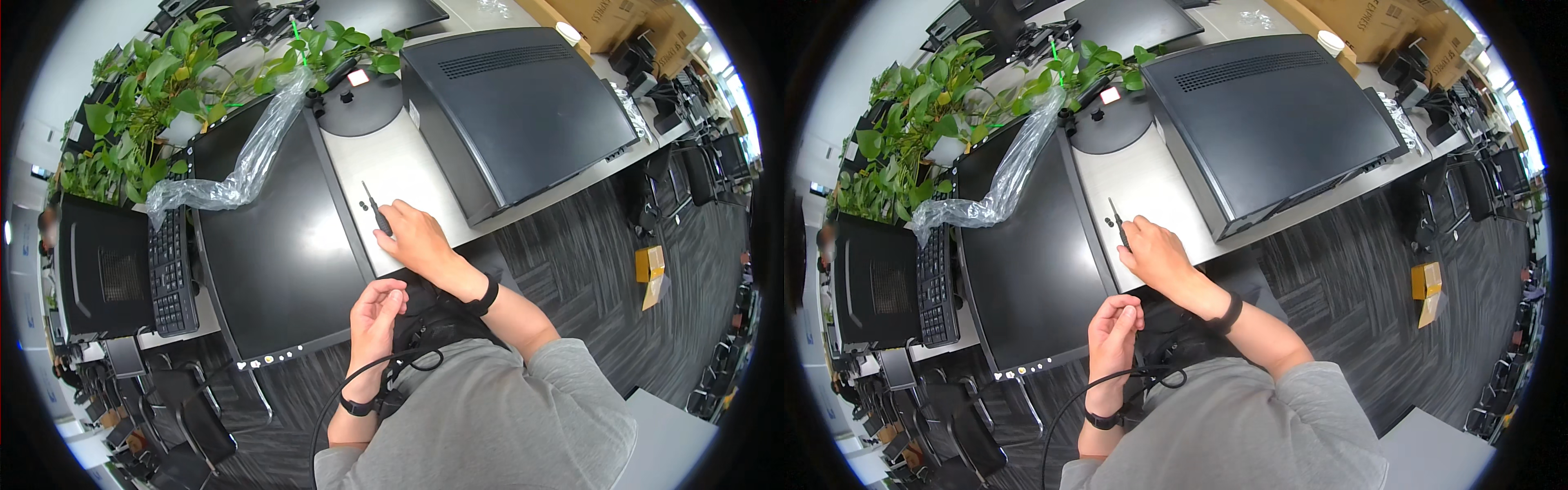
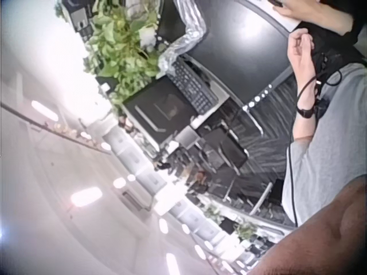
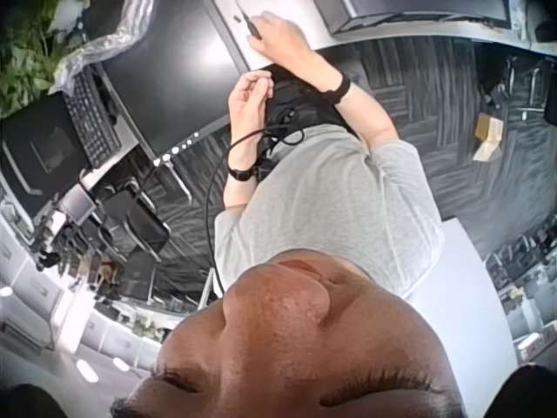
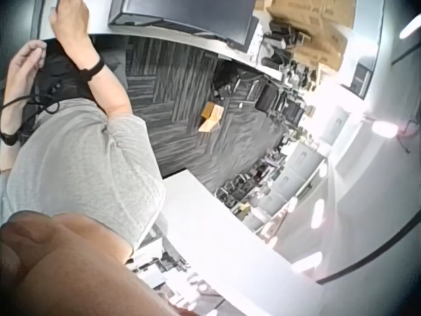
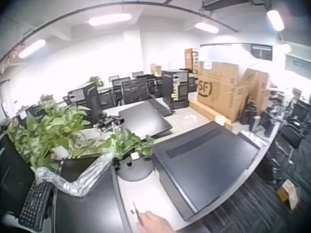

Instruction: Removing the side panel of a computer tower using a screwdriver and inspecting internal components.

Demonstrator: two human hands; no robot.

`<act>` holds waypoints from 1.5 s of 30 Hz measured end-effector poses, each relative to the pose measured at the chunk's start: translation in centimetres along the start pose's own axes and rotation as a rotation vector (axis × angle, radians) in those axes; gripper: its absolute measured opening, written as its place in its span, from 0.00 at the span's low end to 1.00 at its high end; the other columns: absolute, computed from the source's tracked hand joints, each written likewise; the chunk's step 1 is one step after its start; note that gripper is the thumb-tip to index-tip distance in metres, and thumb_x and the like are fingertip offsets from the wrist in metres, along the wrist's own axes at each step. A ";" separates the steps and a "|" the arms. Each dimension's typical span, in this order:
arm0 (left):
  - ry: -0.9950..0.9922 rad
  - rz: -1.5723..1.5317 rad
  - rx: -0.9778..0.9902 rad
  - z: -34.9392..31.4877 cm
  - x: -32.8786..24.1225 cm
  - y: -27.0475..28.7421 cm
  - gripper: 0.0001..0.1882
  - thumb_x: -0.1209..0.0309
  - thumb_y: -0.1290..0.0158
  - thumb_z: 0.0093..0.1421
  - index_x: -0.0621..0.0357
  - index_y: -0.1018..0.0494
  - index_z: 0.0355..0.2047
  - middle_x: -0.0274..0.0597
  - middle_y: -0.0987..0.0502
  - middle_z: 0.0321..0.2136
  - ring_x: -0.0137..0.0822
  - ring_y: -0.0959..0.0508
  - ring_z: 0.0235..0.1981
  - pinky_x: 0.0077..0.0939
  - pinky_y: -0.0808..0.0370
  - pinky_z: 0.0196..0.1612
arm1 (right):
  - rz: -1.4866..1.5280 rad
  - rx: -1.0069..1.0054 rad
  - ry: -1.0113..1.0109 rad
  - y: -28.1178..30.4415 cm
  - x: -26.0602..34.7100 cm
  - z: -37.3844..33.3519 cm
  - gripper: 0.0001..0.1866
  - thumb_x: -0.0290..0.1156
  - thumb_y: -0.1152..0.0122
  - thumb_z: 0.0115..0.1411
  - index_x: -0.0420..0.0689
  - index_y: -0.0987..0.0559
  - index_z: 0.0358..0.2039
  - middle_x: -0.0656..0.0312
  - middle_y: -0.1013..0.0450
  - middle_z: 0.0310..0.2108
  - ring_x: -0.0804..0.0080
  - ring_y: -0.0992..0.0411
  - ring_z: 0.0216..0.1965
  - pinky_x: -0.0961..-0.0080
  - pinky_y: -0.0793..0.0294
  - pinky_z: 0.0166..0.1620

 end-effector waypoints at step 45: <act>-0.233 0.901 0.164 -2.3 -8.8 -3.6 0.11 0.77 0.40 0.64 0.64 0.21 0.46 0.41 0.19 0.37 0.30 0.19 0.39 0.25 0.23 0.47 | 0.478 0.369 -0.123 7.8 -3.8 -9.4 0.19 0.35 0.30 0.62 0.34 0.19 0.46 0.53 0.22 0.31 0.62 0.21 0.32 0.70 0.22 0.35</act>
Point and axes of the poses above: each hand's wrist, its own z-axis towards the middle knuckle, its own y-axis out of the back of the hand, x = y × z, the point moved 9 cm from there along z, towards the middle knuckle
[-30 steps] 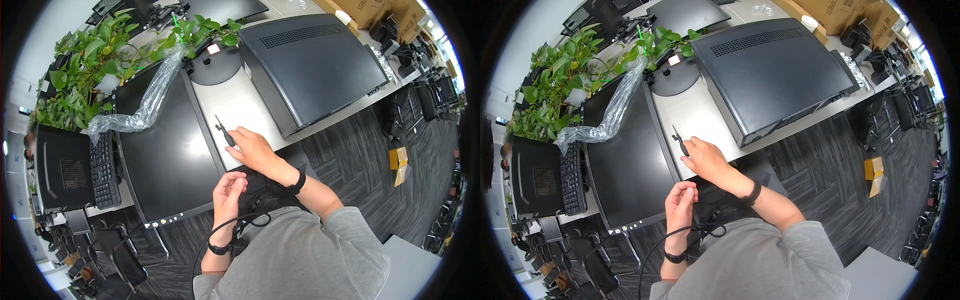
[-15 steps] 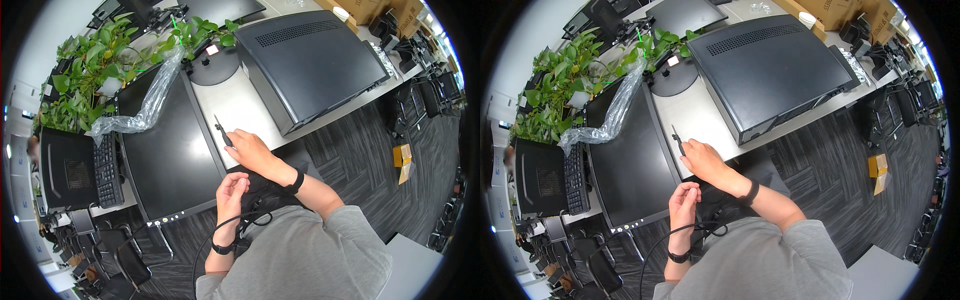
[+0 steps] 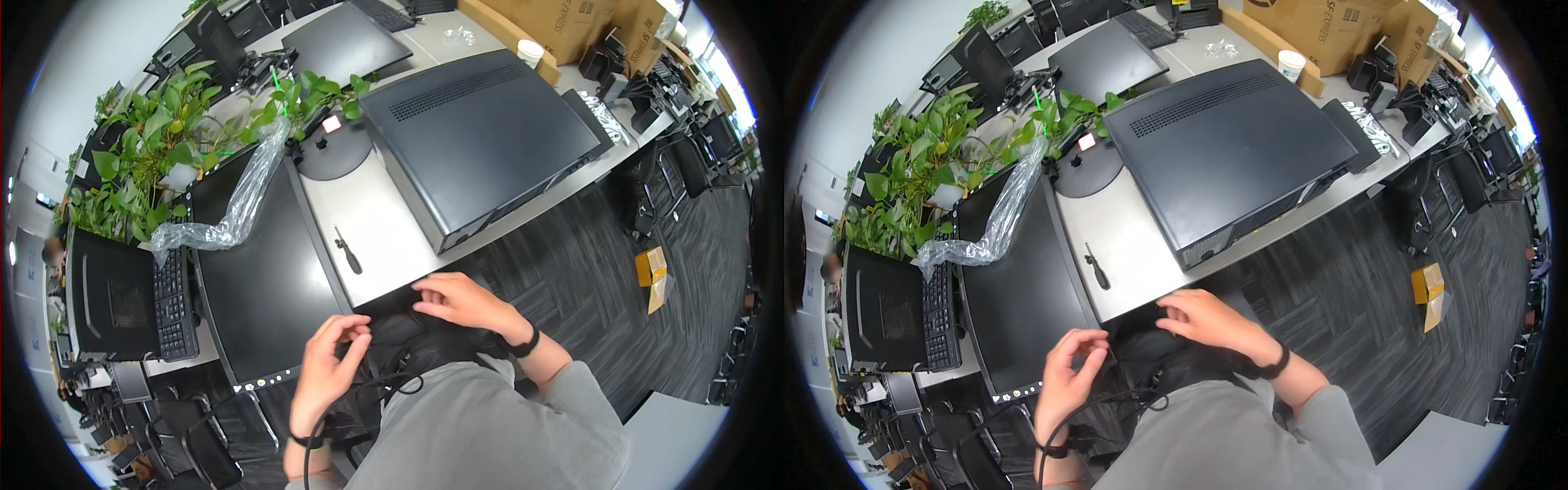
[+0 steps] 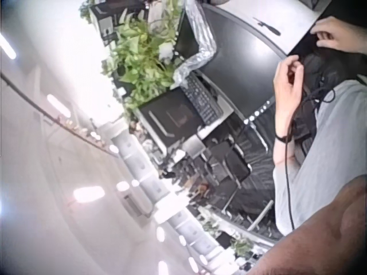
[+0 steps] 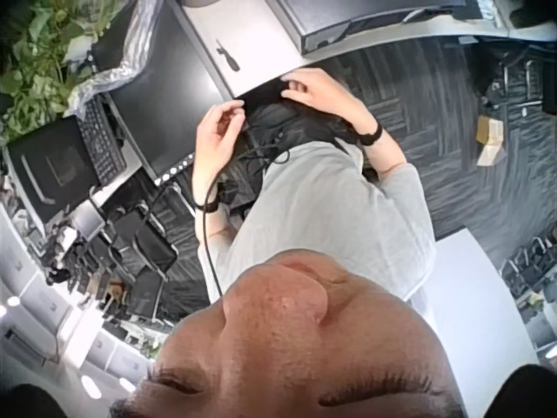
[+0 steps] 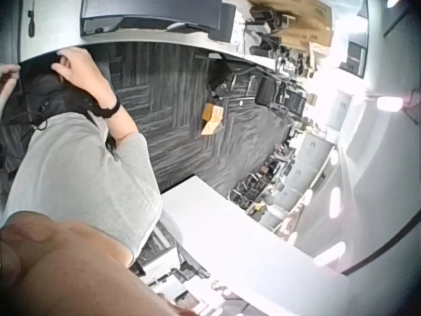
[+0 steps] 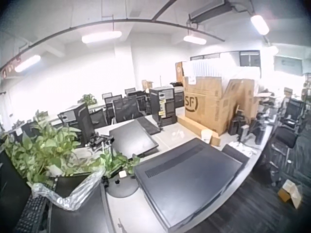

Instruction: Removing the side panel of a computer tower using a screwdriver and inspecting internal components.

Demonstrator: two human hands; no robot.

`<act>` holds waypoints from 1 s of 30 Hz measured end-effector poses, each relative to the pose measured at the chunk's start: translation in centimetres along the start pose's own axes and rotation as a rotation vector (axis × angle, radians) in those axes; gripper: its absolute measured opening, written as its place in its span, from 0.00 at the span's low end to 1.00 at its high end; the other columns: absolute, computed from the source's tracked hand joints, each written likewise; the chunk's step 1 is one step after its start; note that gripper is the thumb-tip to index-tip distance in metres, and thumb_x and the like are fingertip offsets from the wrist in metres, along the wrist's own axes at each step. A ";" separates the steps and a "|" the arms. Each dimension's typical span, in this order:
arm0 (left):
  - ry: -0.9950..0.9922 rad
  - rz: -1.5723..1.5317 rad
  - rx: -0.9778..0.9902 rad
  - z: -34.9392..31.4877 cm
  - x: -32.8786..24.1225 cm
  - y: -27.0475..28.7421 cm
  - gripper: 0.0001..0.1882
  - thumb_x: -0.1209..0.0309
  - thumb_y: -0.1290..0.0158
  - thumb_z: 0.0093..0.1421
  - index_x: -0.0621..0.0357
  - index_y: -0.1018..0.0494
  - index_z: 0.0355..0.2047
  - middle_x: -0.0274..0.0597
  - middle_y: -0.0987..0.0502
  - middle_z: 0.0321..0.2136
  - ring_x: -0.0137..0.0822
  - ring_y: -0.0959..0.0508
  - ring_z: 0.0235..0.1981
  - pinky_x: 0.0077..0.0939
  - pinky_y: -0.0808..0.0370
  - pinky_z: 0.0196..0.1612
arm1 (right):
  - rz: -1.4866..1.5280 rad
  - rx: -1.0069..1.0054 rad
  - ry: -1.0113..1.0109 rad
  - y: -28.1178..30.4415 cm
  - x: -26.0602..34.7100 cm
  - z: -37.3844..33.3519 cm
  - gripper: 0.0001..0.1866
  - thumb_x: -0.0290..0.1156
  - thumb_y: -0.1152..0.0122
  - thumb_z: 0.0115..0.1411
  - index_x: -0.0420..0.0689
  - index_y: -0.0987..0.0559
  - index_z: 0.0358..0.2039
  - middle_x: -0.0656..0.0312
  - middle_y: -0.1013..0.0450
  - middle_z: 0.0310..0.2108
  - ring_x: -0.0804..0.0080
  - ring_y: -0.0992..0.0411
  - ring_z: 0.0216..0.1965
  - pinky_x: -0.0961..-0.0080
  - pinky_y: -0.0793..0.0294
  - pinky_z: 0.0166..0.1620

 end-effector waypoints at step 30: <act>-0.202 0.514 -0.215 25.8 -8.5 -0.8 0.37 0.41 0.56 0.72 0.69 0.23 0.53 0.62 0.22 0.50 0.55 0.23 0.55 0.42 0.30 0.60 | 0.220 -0.976 -0.088 18.7 -6.1 -10.6 0.40 0.54 0.57 0.77 0.30 0.42 0.72 0.42 0.39 0.71 0.54 0.39 0.71 0.60 0.36 0.70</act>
Point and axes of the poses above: each hand's wrist, its own z-axis towards the middle knuckle, its own y-axis out of the back of the hand, x = y × z, the point moved 9 cm from there along z, towards the middle knuckle
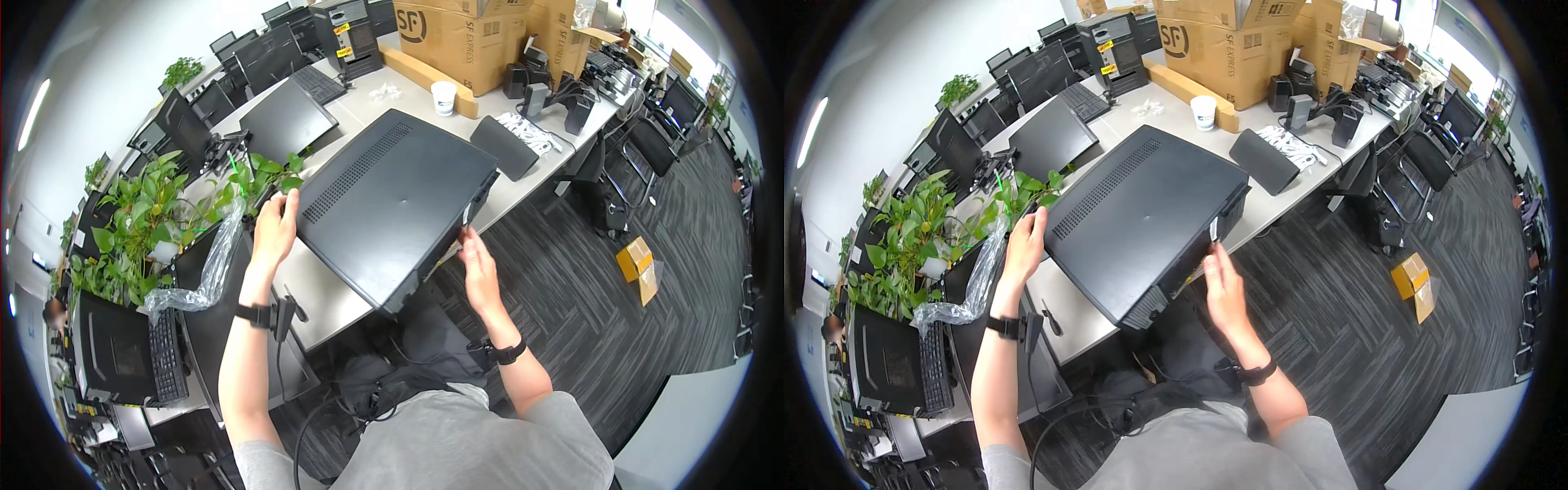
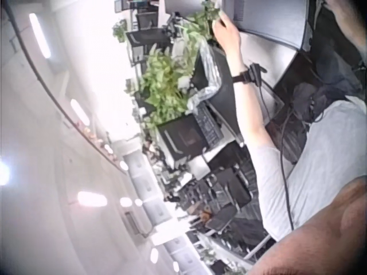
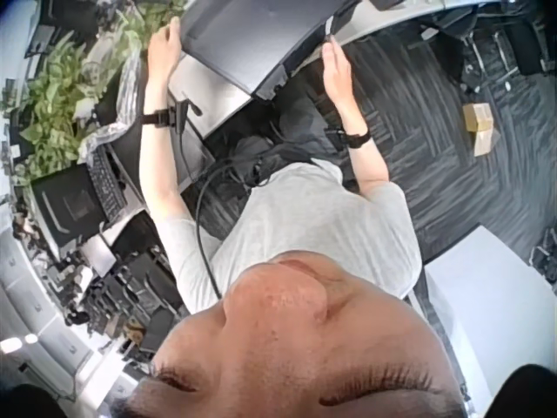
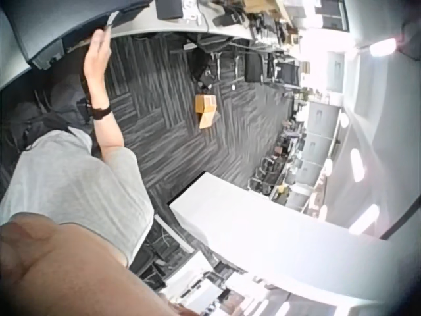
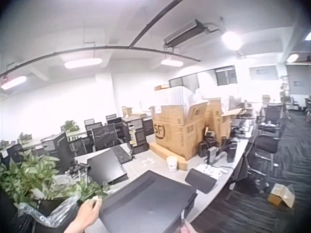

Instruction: Removing the side panel of a computer tower using a screwdriver and inspecting internal components.

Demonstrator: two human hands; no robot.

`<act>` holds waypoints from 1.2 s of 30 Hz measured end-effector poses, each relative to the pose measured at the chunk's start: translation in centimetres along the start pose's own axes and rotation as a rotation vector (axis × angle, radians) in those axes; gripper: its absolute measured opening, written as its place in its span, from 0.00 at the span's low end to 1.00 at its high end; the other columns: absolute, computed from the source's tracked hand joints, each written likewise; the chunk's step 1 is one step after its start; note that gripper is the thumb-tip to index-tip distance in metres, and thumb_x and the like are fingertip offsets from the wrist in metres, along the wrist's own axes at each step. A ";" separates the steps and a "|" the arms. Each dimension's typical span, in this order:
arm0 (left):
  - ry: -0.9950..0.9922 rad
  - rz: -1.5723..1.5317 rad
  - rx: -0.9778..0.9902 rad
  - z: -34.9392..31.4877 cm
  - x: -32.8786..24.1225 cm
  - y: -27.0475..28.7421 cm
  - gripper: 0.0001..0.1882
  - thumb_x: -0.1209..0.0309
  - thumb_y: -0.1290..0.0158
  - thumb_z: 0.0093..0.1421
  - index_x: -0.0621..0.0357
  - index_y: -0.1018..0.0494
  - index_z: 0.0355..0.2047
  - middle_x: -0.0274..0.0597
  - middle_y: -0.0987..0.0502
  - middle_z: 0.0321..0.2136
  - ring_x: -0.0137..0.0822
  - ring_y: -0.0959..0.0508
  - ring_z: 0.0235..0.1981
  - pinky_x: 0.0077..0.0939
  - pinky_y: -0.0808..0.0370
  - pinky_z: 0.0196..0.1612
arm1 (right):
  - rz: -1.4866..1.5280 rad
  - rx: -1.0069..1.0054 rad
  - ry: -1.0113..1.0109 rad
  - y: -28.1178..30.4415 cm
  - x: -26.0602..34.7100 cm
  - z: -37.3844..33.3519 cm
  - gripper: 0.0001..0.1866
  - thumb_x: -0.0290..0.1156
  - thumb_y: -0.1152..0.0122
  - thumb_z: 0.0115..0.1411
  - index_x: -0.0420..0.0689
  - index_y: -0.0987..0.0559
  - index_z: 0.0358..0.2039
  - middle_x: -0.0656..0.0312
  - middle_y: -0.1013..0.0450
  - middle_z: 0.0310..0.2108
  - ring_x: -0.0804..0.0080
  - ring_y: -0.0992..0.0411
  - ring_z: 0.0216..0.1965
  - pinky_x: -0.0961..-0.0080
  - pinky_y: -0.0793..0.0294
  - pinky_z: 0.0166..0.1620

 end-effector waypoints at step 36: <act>-0.413 -0.200 -0.110 -8.5 -5.6 2.5 0.31 0.53 0.54 0.74 0.64 0.37 0.68 0.57 0.37 0.69 0.55 0.37 0.71 0.46 0.41 0.71 | 0.441 0.034 -0.018 2.2 13.3 12.3 0.29 0.28 0.31 0.63 0.29 0.28 0.62 0.51 0.19 0.48 0.70 0.20 0.45 0.75 0.21 0.51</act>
Point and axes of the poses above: each hand's wrist, its own z-axis towards the middle knuckle, its own y-axis out of the back of the hand, x = y × z, the point moved 9 cm from there along z, towards the middle knuckle
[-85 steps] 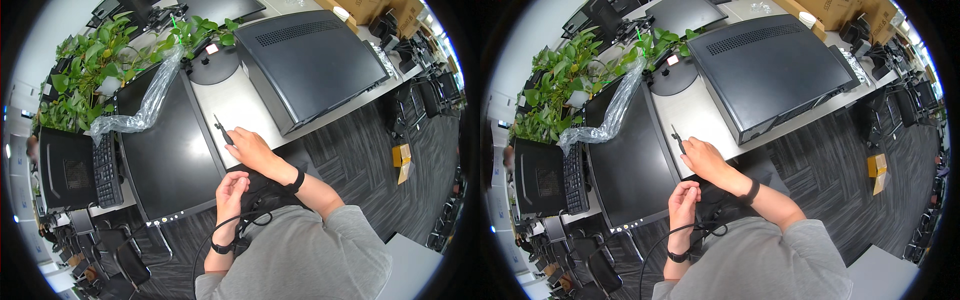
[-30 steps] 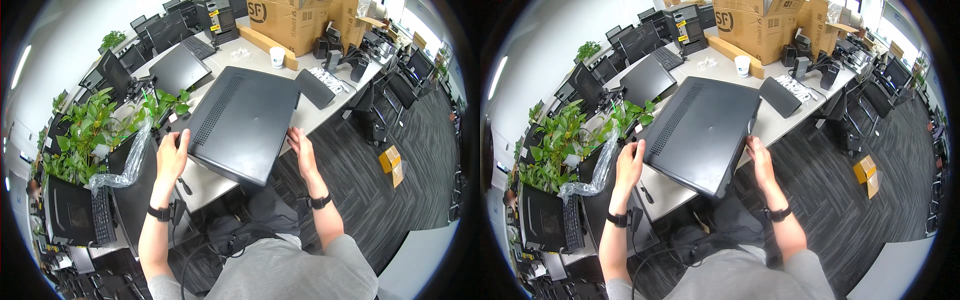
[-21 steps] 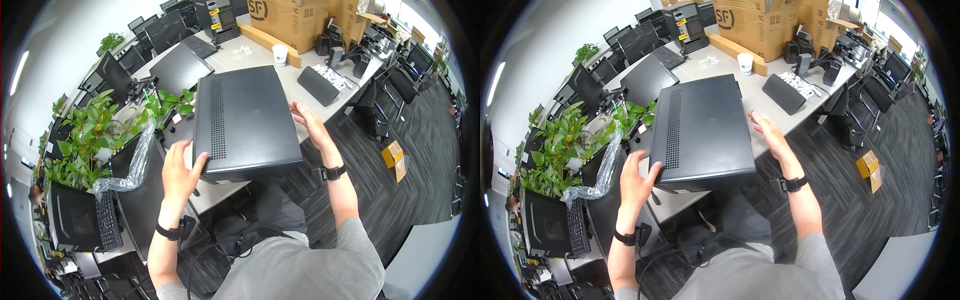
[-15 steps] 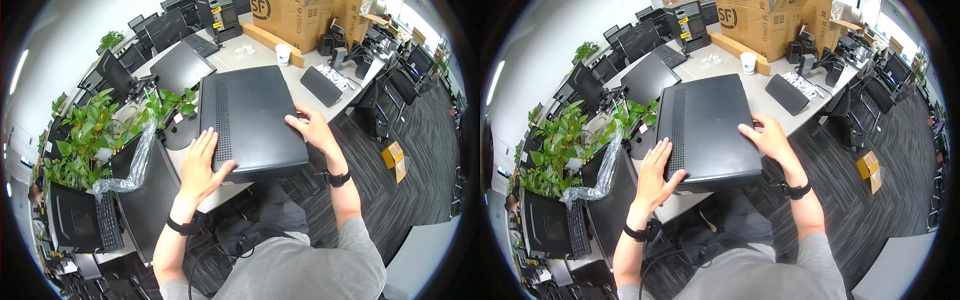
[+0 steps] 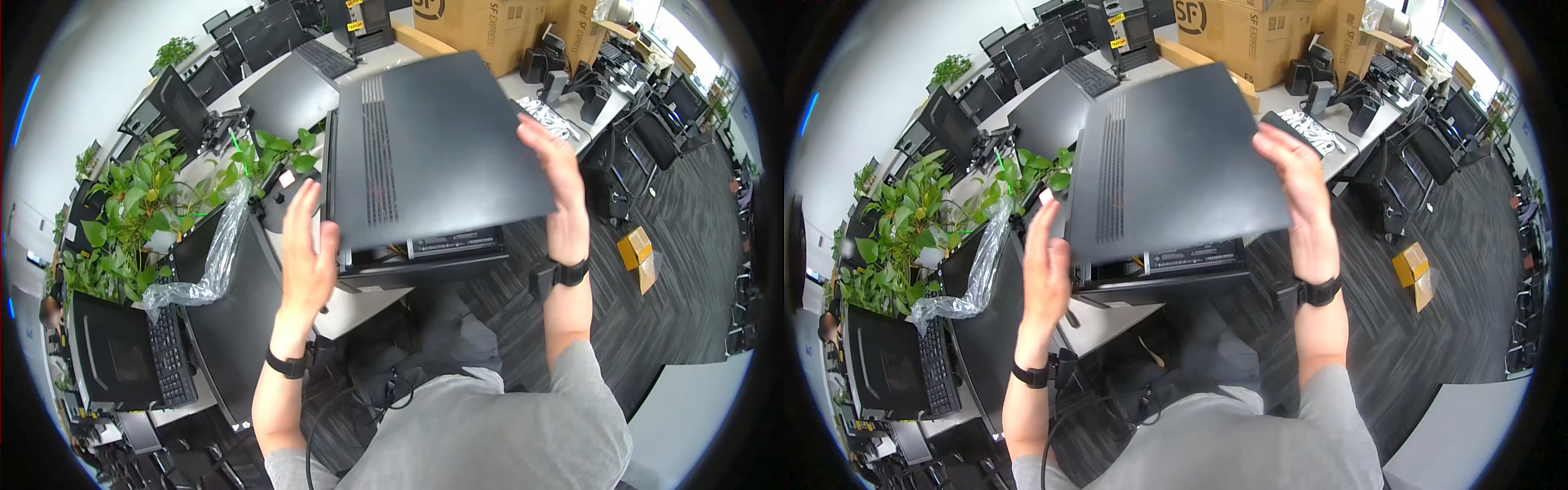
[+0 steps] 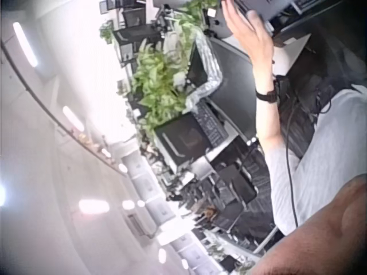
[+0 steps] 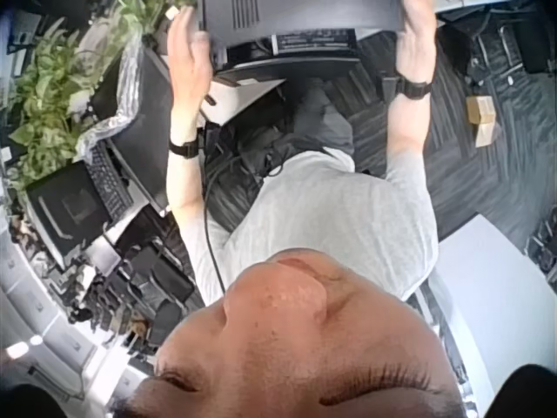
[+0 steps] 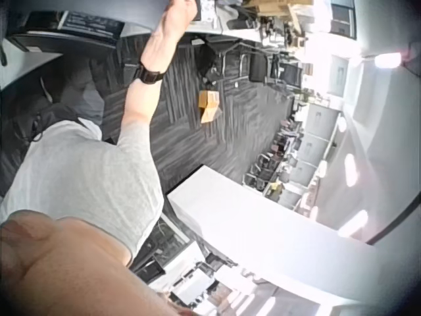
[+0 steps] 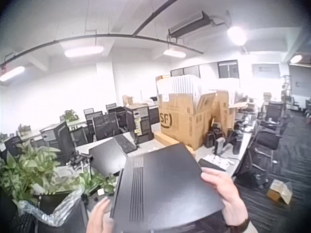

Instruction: Removing the side panel of a computer tower using a screwdriver and inspecting internal components.

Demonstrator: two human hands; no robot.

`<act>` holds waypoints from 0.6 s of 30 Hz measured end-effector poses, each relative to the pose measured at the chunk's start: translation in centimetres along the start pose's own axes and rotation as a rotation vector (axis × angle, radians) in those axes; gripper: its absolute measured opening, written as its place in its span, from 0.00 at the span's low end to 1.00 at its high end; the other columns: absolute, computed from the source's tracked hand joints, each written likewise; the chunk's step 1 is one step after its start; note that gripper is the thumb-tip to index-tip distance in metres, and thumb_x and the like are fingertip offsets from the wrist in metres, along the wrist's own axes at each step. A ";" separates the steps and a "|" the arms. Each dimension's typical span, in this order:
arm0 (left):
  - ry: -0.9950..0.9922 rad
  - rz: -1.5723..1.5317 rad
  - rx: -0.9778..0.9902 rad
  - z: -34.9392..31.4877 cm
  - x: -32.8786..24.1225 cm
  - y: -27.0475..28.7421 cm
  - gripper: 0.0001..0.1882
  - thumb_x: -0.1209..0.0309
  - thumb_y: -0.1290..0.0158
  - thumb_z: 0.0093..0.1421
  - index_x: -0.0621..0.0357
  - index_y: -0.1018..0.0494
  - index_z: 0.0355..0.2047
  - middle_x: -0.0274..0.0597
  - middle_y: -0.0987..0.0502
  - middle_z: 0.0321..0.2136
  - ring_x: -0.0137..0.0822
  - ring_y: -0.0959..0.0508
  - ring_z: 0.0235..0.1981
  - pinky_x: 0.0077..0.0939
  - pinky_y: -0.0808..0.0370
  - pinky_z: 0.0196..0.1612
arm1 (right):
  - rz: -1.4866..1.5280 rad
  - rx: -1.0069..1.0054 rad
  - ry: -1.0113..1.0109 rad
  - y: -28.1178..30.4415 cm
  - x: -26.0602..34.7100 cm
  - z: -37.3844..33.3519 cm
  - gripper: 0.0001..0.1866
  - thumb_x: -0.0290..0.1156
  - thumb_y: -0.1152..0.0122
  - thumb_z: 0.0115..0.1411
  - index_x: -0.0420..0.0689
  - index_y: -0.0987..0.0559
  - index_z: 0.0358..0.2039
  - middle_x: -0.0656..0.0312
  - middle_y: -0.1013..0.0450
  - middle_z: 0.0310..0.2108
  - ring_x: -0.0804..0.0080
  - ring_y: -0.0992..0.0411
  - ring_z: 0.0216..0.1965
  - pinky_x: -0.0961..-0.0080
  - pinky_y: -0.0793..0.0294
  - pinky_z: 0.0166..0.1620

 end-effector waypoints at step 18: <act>0.440 -0.636 -0.757 -21.7 1.6 14.1 0.20 0.57 0.57 0.78 0.64 0.28 0.50 0.39 0.26 0.33 0.27 0.27 0.29 0.19 0.30 0.32 | 0.381 0.429 -0.043 -23.9 -3.1 -17.8 0.30 0.16 0.37 0.65 0.32 0.35 0.65 0.56 0.21 0.45 0.75 0.22 0.46 0.77 0.21 0.50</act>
Point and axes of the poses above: each hand's wrist, its own z-axis towards the middle knuckle, its own y-axis out of the back of the hand, x = y × z, the point moved 9 cm from there along z, towards the middle knuckle
